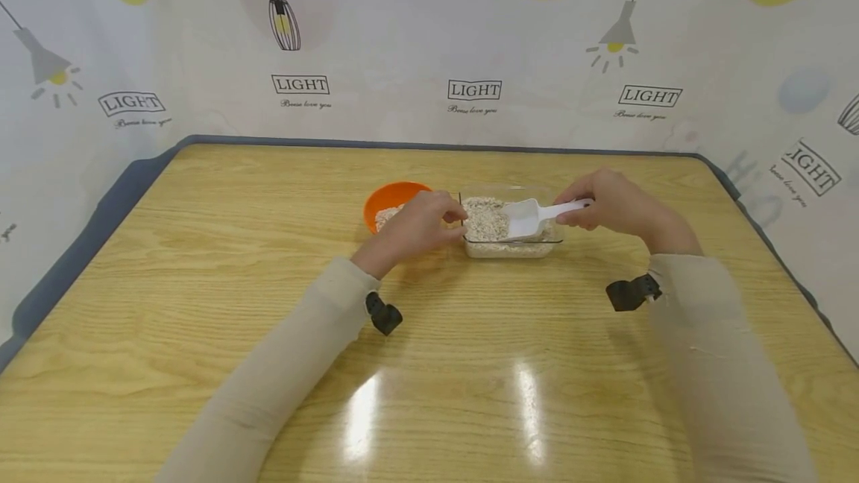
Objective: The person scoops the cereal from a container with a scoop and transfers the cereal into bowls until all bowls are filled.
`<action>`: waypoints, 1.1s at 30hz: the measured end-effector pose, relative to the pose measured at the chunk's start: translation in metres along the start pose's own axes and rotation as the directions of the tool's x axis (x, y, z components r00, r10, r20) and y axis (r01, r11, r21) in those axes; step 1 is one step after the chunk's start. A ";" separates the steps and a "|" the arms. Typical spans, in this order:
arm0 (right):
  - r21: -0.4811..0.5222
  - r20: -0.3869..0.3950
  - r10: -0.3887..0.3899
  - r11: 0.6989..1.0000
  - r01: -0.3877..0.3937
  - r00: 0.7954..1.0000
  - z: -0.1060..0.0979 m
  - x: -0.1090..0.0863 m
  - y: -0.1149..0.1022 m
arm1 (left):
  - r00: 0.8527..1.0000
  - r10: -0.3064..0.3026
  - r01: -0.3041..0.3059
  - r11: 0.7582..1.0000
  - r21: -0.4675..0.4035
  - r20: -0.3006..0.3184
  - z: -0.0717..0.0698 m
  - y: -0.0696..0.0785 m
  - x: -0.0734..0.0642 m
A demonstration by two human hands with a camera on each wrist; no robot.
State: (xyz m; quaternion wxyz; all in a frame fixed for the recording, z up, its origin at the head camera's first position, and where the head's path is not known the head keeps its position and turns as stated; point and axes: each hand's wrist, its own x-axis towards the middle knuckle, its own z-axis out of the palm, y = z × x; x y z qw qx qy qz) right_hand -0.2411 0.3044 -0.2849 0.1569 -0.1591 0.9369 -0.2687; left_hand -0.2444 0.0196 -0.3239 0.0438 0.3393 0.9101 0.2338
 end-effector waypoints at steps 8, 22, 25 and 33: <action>0.012 0.001 -0.050 0.999 0.050 0.999 0.005 0.001 0.004 | 1.000 0.004 -0.004 1.000 0.001 -0.010 -0.001 0.001 0.000; -0.003 -0.055 -0.162 0.987 0.162 0.985 0.018 0.002 0.009 | 1.000 -0.006 0.006 1.000 -0.001 -0.002 0.001 0.000 0.001; 0.010 -0.061 -0.167 0.986 0.168 0.984 0.022 0.002 0.010 | 1.000 -0.002 0.002 1.000 -0.004 -0.003 0.002 -0.001 0.000; 0.064 -0.075 -0.141 0.987 0.146 0.987 0.027 -0.003 0.014 | 1.000 -0.005 0.005 1.000 -0.009 -0.004 0.002 -0.001 0.000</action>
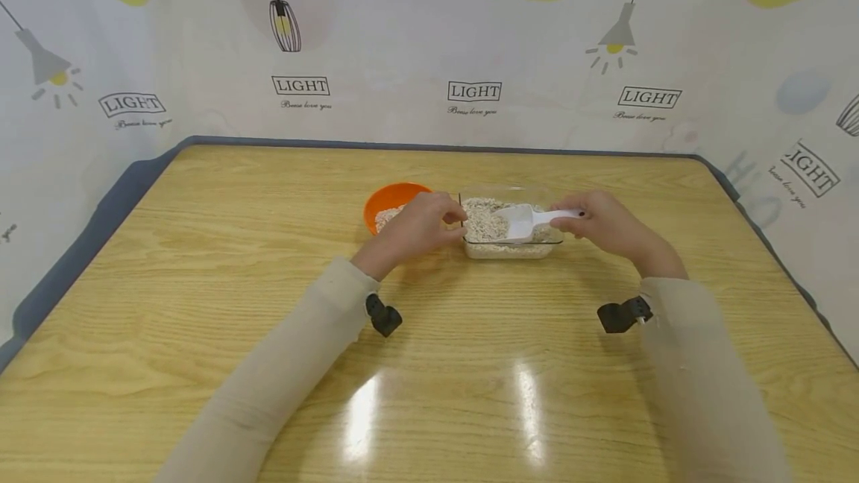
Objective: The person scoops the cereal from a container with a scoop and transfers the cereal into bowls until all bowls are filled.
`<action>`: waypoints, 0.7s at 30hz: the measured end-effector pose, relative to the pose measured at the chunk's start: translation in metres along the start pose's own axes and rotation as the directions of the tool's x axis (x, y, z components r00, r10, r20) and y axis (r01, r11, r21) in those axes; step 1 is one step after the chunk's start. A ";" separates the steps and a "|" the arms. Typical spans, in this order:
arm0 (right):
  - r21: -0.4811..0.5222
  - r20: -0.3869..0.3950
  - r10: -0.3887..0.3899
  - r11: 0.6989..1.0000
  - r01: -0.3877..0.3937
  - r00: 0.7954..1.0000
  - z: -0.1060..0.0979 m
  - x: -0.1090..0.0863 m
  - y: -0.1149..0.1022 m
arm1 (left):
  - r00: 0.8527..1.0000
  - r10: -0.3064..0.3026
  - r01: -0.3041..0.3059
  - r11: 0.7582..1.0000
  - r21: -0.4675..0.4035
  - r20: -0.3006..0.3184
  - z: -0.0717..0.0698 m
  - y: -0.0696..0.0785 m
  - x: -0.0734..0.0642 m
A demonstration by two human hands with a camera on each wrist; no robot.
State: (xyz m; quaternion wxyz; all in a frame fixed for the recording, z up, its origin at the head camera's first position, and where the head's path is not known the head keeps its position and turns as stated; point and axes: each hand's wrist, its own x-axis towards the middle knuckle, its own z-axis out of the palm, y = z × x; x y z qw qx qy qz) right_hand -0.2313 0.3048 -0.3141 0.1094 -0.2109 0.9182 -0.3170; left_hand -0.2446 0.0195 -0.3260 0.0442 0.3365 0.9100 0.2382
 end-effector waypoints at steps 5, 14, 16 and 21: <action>0.009 -0.017 0.023 1.000 -0.023 1.000 0.002 -0.004 0.003 | 1.000 -0.011 0.011 1.000 -0.002 -0.002 0.001 0.000 0.000; 0.032 -0.026 0.027 0.999 -0.026 0.999 0.005 0.002 0.004 | 1.000 -0.022 0.022 1.000 -0.001 0.007 0.001 0.000 0.000; 0.036 -0.029 0.033 0.999 -0.032 0.999 0.006 0.003 0.004 | 1.000 -0.028 0.028 1.000 0.002 0.014 0.000 0.001 0.000; 0.054 -0.033 0.055 0.997 -0.053 0.998 0.009 0.002 0.005 | 1.000 -0.029 0.029 1.000 0.004 0.008 0.001 0.001 0.000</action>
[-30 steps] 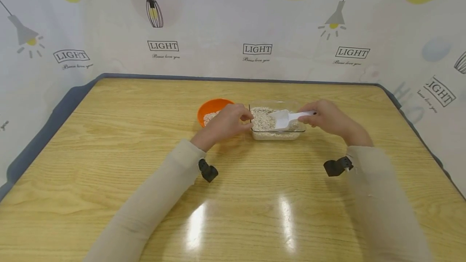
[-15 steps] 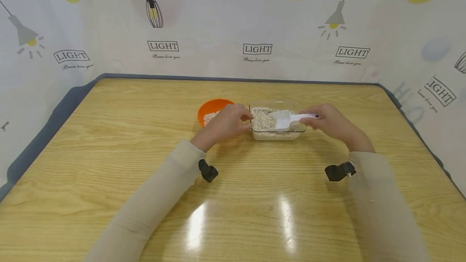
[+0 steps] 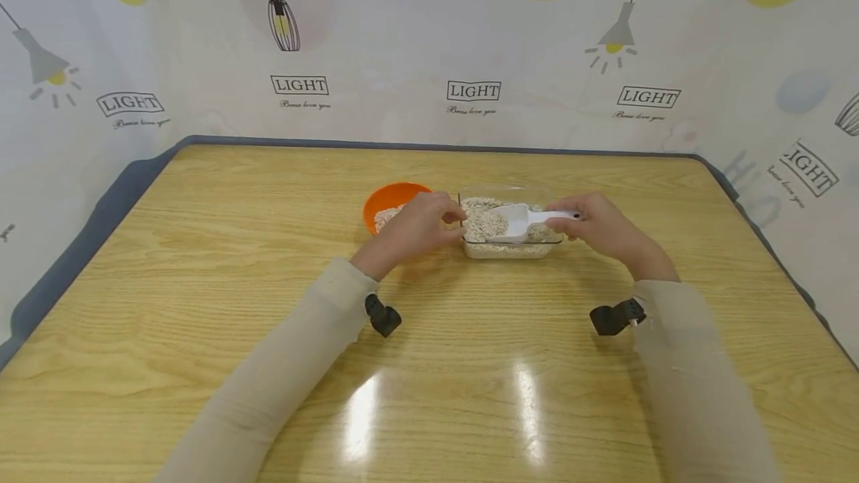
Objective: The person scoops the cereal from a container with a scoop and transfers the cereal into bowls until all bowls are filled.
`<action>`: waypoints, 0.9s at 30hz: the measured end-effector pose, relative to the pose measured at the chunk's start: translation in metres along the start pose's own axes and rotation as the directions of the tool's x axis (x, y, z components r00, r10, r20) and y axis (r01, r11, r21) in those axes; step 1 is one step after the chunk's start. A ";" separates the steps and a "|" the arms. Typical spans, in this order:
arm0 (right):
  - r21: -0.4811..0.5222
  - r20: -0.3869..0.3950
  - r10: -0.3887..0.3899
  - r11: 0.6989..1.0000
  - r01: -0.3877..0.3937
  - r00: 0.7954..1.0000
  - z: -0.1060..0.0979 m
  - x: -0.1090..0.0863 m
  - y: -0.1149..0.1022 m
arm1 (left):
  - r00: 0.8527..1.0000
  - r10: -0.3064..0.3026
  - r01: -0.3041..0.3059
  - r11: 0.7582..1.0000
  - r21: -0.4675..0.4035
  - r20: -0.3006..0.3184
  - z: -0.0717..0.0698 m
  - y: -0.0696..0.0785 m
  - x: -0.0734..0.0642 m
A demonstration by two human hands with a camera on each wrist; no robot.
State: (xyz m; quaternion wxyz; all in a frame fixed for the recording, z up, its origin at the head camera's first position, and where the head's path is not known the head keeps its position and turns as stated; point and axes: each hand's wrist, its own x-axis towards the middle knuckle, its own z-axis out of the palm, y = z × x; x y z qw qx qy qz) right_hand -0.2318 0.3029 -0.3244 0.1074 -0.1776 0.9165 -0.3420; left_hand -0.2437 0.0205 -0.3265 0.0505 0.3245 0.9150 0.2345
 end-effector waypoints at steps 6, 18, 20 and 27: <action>0.004 -0.016 0.001 1.000 -0.001 1.000 0.001 -0.004 0.003 | 1.000 0.010 -0.010 1.000 -0.003 -0.009 0.001 -0.001 0.000; 0.040 -0.052 0.015 0.999 -0.013 0.999 0.002 -0.010 0.007 | 1.000 -0.011 0.011 1.000 0.012 0.007 0.000 -0.001 0.000; 0.054 -0.051 0.031 0.998 -0.028 0.998 0.002 -0.011 0.008 | 1.000 -0.008 0.008 1.000 0.015 0.005 0.000 -0.001 0.000; 0.073 -0.056 0.074 0.995 -0.070 0.996 0.001 -0.014 0.006 | 1.000 0.004 -0.004 1.000 0.010 -0.010 0.000 0.000 -0.001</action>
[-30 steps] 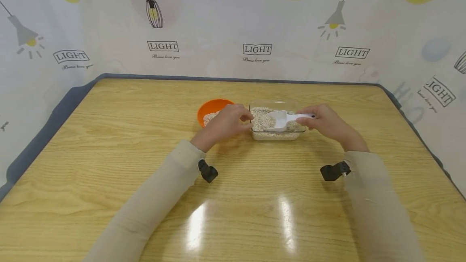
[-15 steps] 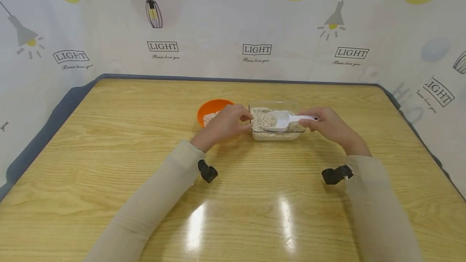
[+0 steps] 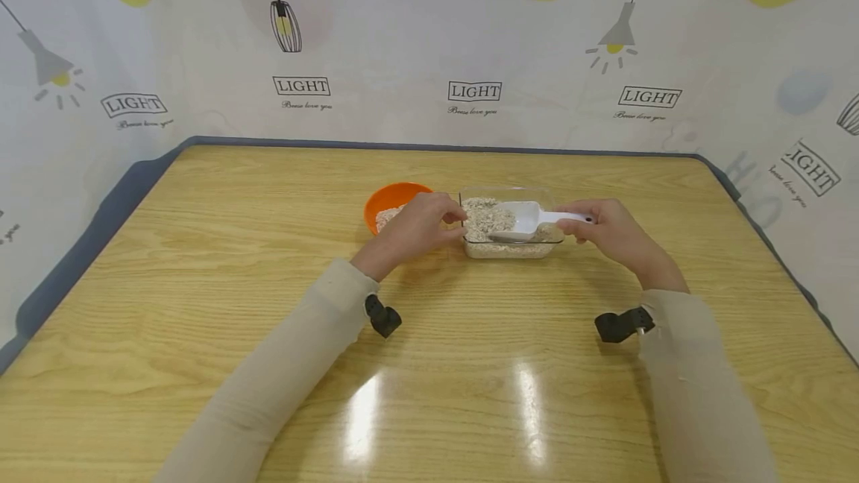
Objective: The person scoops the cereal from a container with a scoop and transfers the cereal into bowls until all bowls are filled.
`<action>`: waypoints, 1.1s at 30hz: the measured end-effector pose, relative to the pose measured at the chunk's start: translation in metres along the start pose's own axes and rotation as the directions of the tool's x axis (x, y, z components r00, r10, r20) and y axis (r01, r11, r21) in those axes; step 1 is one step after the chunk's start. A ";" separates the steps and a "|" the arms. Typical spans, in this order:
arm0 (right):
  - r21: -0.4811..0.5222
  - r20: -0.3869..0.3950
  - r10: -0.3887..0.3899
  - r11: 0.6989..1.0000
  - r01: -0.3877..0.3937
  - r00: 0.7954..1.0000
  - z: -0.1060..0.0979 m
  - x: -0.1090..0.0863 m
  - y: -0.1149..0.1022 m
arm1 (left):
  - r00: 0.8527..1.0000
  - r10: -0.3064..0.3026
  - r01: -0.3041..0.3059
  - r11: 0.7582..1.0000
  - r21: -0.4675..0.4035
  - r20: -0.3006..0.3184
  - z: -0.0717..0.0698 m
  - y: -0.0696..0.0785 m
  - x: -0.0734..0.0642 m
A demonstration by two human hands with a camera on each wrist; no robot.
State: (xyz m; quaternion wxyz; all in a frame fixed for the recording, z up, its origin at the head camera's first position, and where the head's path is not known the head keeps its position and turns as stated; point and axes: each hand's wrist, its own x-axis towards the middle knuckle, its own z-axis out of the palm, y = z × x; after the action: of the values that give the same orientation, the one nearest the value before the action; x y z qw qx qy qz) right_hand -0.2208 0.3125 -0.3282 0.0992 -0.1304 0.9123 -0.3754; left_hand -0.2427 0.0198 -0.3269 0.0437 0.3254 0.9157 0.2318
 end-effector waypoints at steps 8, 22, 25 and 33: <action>0.005 -0.010 0.015 1.000 -0.015 1.000 -0.001 -0.002 0.000 | 1.000 -0.009 0.009 1.000 -0.012 -0.013 -0.002 0.000 -0.004; -0.018 -0.068 -0.015 1.000 0.014 0.998 -0.008 -0.005 0.002 | 0.999 -0.001 -0.001 0.998 -0.055 -0.049 -0.011 -0.001 -0.011; -0.014 -0.068 -0.010 1.000 0.009 0.998 -0.010 -0.005 0.001 | 0.998 0.017 -0.020 0.998 -0.055 -0.063 -0.015 -0.003 -0.012; -0.009 -0.072 -0.025 1.000 0.024 0.997 -0.013 -0.004 -0.008 | 0.997 -0.020 0.016 0.998 -0.053 -0.072 -0.026 -0.009 -0.017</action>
State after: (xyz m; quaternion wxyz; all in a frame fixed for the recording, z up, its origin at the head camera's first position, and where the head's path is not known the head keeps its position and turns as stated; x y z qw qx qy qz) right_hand -0.2195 0.3170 -0.3128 0.0609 -0.1283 0.9151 -0.3774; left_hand -0.2407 -0.0070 -0.3094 0.0212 0.3071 0.9132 0.2671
